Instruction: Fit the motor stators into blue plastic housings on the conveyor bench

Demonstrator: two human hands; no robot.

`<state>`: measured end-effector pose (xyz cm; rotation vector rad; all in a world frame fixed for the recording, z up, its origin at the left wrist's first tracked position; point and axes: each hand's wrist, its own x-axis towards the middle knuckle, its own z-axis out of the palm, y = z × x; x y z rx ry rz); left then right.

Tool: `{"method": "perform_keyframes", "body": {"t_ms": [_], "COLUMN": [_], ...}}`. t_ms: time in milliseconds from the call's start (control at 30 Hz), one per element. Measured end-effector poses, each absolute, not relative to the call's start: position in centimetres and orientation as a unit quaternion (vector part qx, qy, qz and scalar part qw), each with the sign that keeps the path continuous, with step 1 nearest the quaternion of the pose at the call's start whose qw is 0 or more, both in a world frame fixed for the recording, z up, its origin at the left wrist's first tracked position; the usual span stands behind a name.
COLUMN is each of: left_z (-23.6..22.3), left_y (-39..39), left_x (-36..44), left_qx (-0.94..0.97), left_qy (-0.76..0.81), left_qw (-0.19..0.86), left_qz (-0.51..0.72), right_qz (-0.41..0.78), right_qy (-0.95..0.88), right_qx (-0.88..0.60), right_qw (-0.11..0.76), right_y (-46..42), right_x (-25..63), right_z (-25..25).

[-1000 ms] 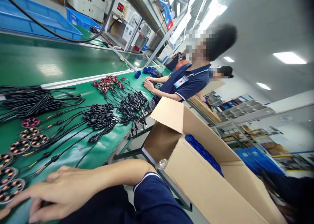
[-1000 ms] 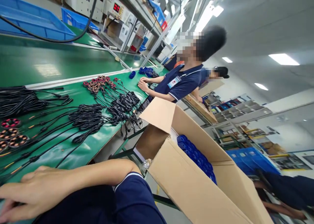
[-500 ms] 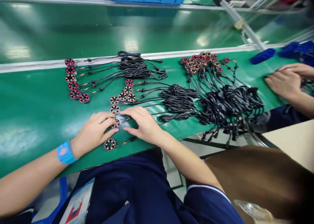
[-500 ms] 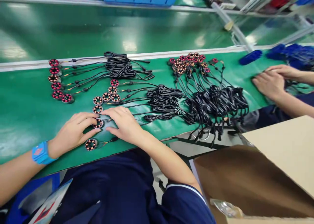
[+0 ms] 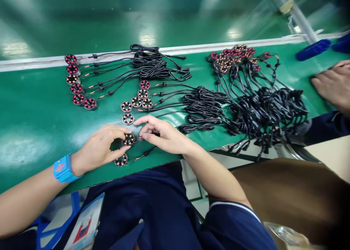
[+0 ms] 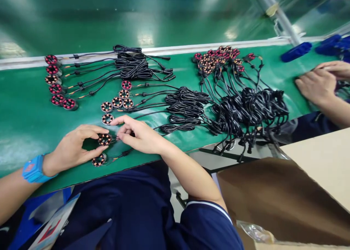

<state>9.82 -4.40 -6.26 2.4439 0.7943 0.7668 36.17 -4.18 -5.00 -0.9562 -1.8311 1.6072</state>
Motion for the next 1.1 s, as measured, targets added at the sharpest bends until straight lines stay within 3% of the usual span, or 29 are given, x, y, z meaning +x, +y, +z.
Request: {"method": "perform_keyframes", "body": {"t_ms": [233, 467, 600, 767, 867, 1100], "left_z": [-6.5, -5.6, -5.4, -6.2, -6.4, -5.9], "left_y": [-4.5, -4.1, -2.5, -1.1, -1.6, -2.7], "left_x": [9.8, 8.9, 9.2, 10.1, 10.2, 10.3], "left_qx": [0.889, 0.894, 0.897, 0.914, 0.910, 0.921], "left_qy": [0.284, 0.306, 0.359, 0.367, 0.363, 0.319], "left_qw": [0.239, 0.285, 0.198, 0.093, 0.105, 0.081], "left_qz": [0.270, 0.161, 0.165, 0.146, 0.171, 0.209], "right_qz": [0.635, 0.397, 0.297, 0.246, 0.297, 0.534], "right_qy": [-0.625, -0.783, -0.812, -0.863, -0.850, -0.716], "right_qx": [-0.344, -0.394, -0.408, -0.372, -0.364, -0.357], "right_qw": [0.295, 0.271, 0.292, 0.236, 0.238, 0.274], "right_y": [-4.4, -5.3, -4.2, -2.5, -2.1, -2.1], "right_x": [35.9, 36.5, 36.9, 35.6, 35.1, 35.3], "right_z": [-5.6, -4.7, -4.9, -5.8, -6.4, -5.9]}}
